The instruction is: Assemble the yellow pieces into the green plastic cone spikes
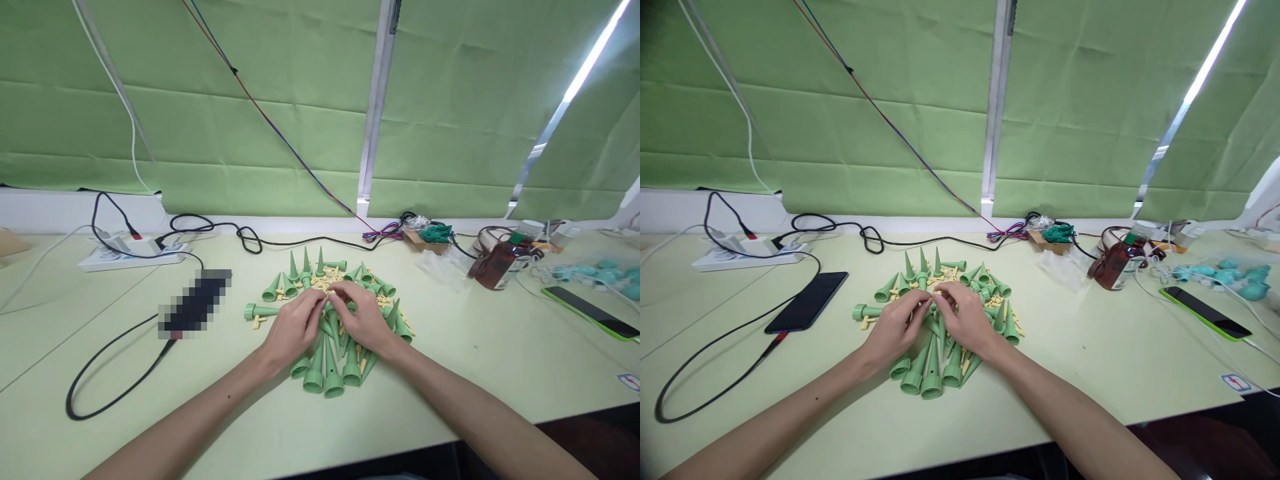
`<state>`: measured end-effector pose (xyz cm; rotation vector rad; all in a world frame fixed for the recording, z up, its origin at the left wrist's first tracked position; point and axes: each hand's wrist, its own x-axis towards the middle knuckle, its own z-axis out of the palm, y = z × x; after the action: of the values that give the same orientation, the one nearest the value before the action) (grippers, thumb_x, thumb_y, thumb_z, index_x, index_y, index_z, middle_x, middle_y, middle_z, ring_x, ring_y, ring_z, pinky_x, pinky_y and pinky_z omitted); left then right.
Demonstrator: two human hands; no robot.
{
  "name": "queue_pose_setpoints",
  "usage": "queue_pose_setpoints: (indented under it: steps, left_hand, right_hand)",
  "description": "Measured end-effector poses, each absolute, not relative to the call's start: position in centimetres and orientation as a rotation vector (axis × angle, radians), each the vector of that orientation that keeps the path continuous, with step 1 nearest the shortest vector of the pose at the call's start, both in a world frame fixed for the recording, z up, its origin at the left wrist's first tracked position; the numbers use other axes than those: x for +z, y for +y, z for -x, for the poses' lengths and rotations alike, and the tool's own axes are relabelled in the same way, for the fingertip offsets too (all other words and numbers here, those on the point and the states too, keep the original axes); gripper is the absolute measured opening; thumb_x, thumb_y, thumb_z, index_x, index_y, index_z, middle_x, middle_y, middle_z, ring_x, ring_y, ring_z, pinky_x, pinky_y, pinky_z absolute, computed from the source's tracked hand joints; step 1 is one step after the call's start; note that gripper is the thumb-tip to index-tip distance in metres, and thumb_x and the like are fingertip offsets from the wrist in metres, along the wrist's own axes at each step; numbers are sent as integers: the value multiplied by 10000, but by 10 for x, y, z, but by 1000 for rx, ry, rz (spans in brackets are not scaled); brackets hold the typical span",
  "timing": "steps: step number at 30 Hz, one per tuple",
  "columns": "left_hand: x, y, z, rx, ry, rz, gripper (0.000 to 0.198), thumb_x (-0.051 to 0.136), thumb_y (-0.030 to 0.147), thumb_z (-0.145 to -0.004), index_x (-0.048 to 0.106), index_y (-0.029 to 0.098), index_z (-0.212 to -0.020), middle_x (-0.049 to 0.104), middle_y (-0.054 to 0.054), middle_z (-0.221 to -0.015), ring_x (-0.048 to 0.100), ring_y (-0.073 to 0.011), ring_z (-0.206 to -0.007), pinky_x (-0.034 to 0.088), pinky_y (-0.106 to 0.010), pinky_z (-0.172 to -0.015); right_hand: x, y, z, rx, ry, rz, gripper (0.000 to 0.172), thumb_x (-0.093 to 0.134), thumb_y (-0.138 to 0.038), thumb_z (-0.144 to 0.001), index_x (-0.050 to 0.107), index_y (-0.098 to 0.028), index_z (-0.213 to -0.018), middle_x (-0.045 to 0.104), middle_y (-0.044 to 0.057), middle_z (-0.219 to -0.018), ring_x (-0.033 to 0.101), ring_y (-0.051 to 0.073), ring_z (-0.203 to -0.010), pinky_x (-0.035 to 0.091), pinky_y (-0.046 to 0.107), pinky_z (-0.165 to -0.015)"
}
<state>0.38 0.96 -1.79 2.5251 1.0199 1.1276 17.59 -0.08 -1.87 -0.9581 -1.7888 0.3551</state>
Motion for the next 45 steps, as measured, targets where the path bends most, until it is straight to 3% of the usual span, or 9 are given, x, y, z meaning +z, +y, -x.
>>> queue_pose_setpoints:
  steps: [7, 13, 18, 24, 30, 35, 45]
  left_hand:
    - [-16, 10, -4, 1084, 1168, -2499, 148, 444, 260, -973, 573, 189, -982, 627, -37, -939, 600, -166, -807, 455, -284, -715]
    - [-14, 8, -5, 952, 1148, -2536, 264, 527, 292, -919, 560, 204, -1165, 631, -74, -1139, 626, -217, -925, 493, -325, -760]
    - [-15, 9, -4, 788, 1078, -2565, 331, 522, 330, -923, 565, 213, -1229, 635, -91, -1200, 639, -244, -986, 509, -341, -784]
    - [-17, 13, -1, 765, 1062, -2538, 327, 531, 315, -918, 594, 211, -1221, 658, -97, -1178, 661, -223, -878, 513, -322, -740]
    - [-18, 14, -1, 741, 1055, -2514, 316, 502, 309, -934, 605, 213, -1217, 685, -89, -1134, 661, -227, -896, 504, -315, -746]
    - [-20, 16, -1, 762, 1070, -2462, 297, 502, 254, -922, 623, 206, -1188, 714, -78, -1002, 641, -194, -718, 502, -309, -704]
    - [-24, 21, -2, 850, 1105, -2321, 236, 536, 238, -890, 628, 202, -1104, 706, -65, -1070, 551, -119, -558, 463, -267, -580]
  right_hand:
    - [-19, 1, -177, 297, -1754, 979, 140, 493, -240, -948, 616, -177, -975, 666, 56, -891, 612, 171, -770, 496, 293, -718]
    - [-16, 3, -180, 266, -1654, 1052, 125, 493, -252, -930, 599, -186, -928, 640, 39, -813, 601, 170, -713, 495, 287, -678]
    - [-16, 3, -179, 266, -1656, 1054, 141, 479, -229, -926, 608, -183, -961, 663, 57, -886, 608, 167, -728, 501, 289, -693]
    - [-18, 4, -179, 291, -1666, 1054, 145, 482, -244, -928, 611, -183, -949, 668, 56, -873, 618, 170, -734, 506, 287, -684]
    - [-18, 4, -179, 295, -1668, 1064, 146, 482, -251, -931, 609, -181, -951, 663, 54, -860, 612, 169, -723, 502, 287, -670]
    - [-18, 5, -180, 294, -1685, 1066, 144, 489, -251, -927, 612, -181, -952, 666, 51, -855, 614, 170, -727, 504, 286, -663]
    - [-18, 5, -180, 290, -1695, 1075, 147, 488, -255, -931, 611, -179, -951, 674, 58, -885, 608, 169, -718, 492, 294, -680]
